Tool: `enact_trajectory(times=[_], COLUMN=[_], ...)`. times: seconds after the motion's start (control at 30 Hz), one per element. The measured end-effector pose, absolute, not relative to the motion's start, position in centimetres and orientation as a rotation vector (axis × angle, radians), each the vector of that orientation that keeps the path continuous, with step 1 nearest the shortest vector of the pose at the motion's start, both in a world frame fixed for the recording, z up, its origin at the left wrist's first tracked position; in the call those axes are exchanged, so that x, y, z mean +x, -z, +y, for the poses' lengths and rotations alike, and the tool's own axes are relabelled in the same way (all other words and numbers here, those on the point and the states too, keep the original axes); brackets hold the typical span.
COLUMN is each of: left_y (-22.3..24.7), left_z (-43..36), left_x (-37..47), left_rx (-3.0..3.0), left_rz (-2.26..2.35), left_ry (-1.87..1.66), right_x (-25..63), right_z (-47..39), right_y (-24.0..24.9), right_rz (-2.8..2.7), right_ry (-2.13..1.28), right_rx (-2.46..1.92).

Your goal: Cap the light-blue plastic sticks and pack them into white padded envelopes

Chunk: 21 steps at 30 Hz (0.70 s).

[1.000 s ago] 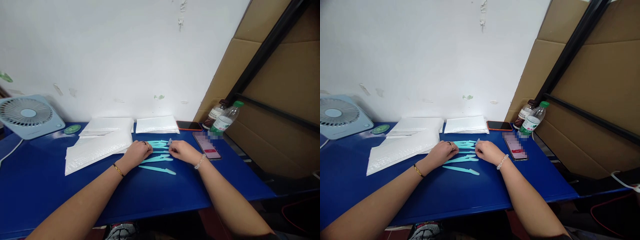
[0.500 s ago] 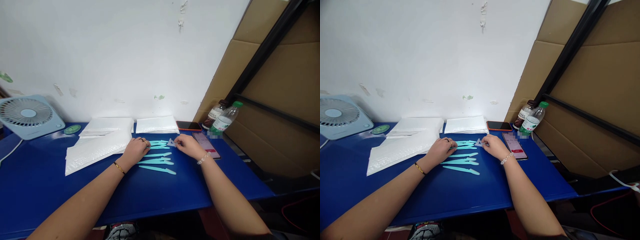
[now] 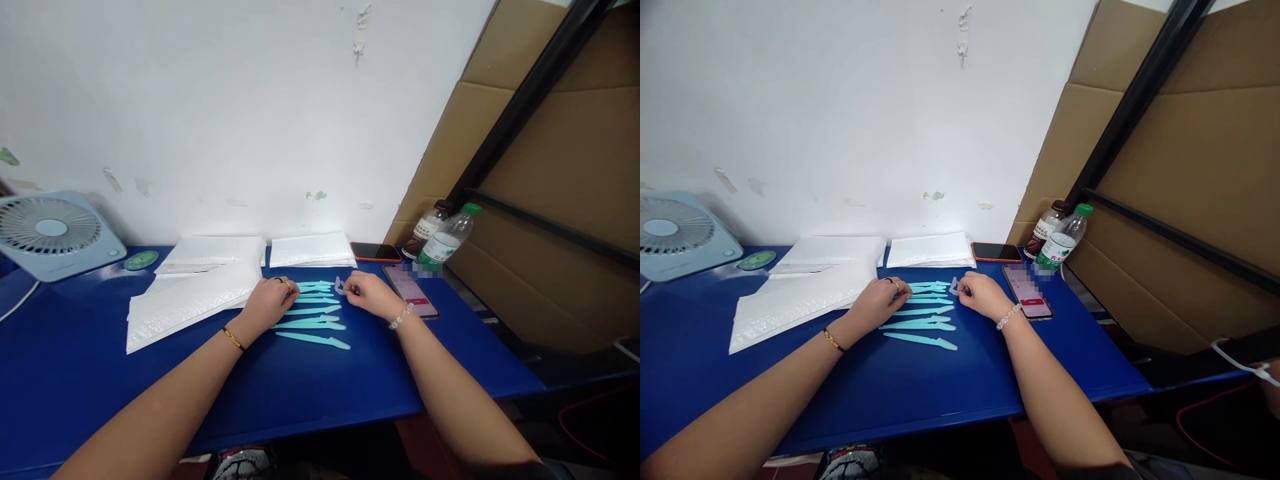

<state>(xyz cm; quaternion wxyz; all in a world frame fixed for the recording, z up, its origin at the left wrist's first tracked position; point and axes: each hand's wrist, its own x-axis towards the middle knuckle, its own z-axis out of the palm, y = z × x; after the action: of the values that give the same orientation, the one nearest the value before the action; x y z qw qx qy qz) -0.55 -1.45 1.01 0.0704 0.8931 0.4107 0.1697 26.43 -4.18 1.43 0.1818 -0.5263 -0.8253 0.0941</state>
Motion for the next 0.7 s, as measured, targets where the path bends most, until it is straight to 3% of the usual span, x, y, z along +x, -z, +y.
enact_trajectory(times=[0.53, 0.7], left_y=[-0.9, -0.6], left_z=[-1.9, -1.5], left_x=[-0.4, -0.7], left_rx=[2.643, 2.7], left_rz=[1.032, 1.156], left_ry=[-0.474, -0.483], right_x=[24.8, 27.6], right_z=[-5.3, -4.9], right_y=[-2.5, -3.2], right_rz=[-2.409, -2.216], right_ry=[-0.519, -0.268], right_rx=[-1.258, -1.554])
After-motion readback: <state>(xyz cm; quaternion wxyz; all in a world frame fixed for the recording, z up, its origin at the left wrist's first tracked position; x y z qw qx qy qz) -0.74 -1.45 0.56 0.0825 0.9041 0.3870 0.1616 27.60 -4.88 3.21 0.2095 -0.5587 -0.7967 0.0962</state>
